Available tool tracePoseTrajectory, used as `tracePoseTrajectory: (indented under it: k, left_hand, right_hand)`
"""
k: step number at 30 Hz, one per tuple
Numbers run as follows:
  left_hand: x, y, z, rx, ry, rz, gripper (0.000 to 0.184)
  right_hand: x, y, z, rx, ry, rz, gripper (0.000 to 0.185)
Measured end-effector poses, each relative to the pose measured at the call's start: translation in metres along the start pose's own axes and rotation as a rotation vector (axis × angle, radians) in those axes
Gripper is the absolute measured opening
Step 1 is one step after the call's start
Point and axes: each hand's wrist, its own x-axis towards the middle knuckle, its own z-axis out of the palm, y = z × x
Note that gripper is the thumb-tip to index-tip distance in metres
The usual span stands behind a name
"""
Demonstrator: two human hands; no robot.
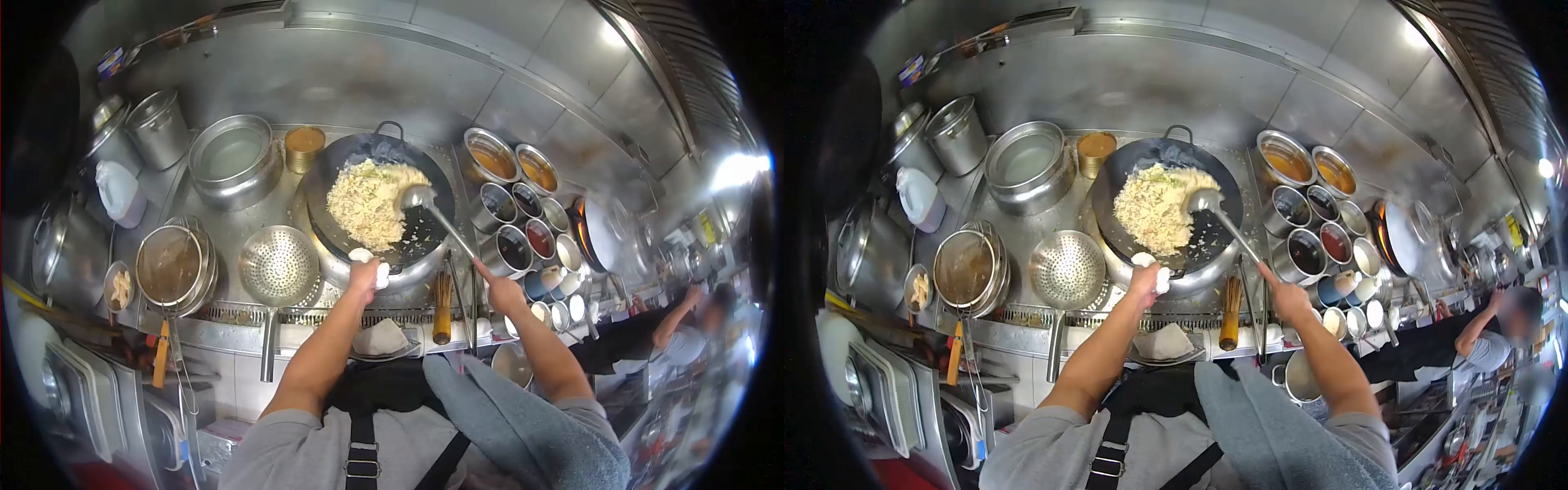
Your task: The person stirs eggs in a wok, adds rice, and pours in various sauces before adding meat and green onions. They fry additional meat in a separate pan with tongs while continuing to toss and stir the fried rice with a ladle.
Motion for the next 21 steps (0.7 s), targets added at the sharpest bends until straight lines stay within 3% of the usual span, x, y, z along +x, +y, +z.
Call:
tracePoseTrajectory:
  k: [1,4,7,8,10,12,13,15,17,18,21]
  left_hand:
    - [-0.003,0.007,-0.004,0.054,-0.008,-0.009,0.017]
    - [-0.014,0.022,-0.015,0.107,-0.08,-0.079,0.017]
    - [-0.009,0.026,-0.009,0.101,-0.124,-0.168,0.014]
    - [-0.003,0.019,-0.01,0.066,-0.128,-0.172,0.015]
    - [0.001,0.011,-0.004,0.044,-0.08,-0.171,0.012]
    - [0.004,0.009,-0.004,0.072,-0.053,-0.163,0.012]
    - [0.005,0.008,-0.003,0.099,-0.035,-0.145,0.013]
    - [0.007,0.006,-0.002,0.087,-0.008,-0.108,0.013]
    - [0.01,0.004,-0.003,0.109,-0.02,-0.09,0.012]
    - [0.012,0.003,-0.001,0.083,0.007,-0.078,0.018]
    - [0.018,-0.005,0.001,0.102,0.045,-0.149,0.019]
  right_hand:
    - [0.024,0.005,0.011,-0.006,0.002,-0.013,0.086]
    - [0.057,0.008,0.007,0.417,0.26,-0.272,0.086]
    - [0.075,-0.021,-0.001,0.873,0.135,-0.192,0.085]
    - [0.095,-0.044,0.024,0.73,0.374,-0.187,0.084]
    - [0.101,-0.079,0.032,0.576,0.595,-0.18,0.082]
    - [0.069,-0.11,-0.024,1.214,-0.281,-0.022,0.082]
    - [0.049,-0.107,-0.046,1.214,-0.284,-0.025,0.082]
    - [0.021,-0.086,-0.079,0.823,-0.293,-0.14,0.084]
    - [0.012,-0.045,-0.029,0.506,0.257,-0.595,0.087]
    - [-0.002,-0.04,-0.031,0.512,0.257,-0.603,0.087]
    - [-0.038,-0.036,-0.041,0.239,-0.319,-0.235,0.09]
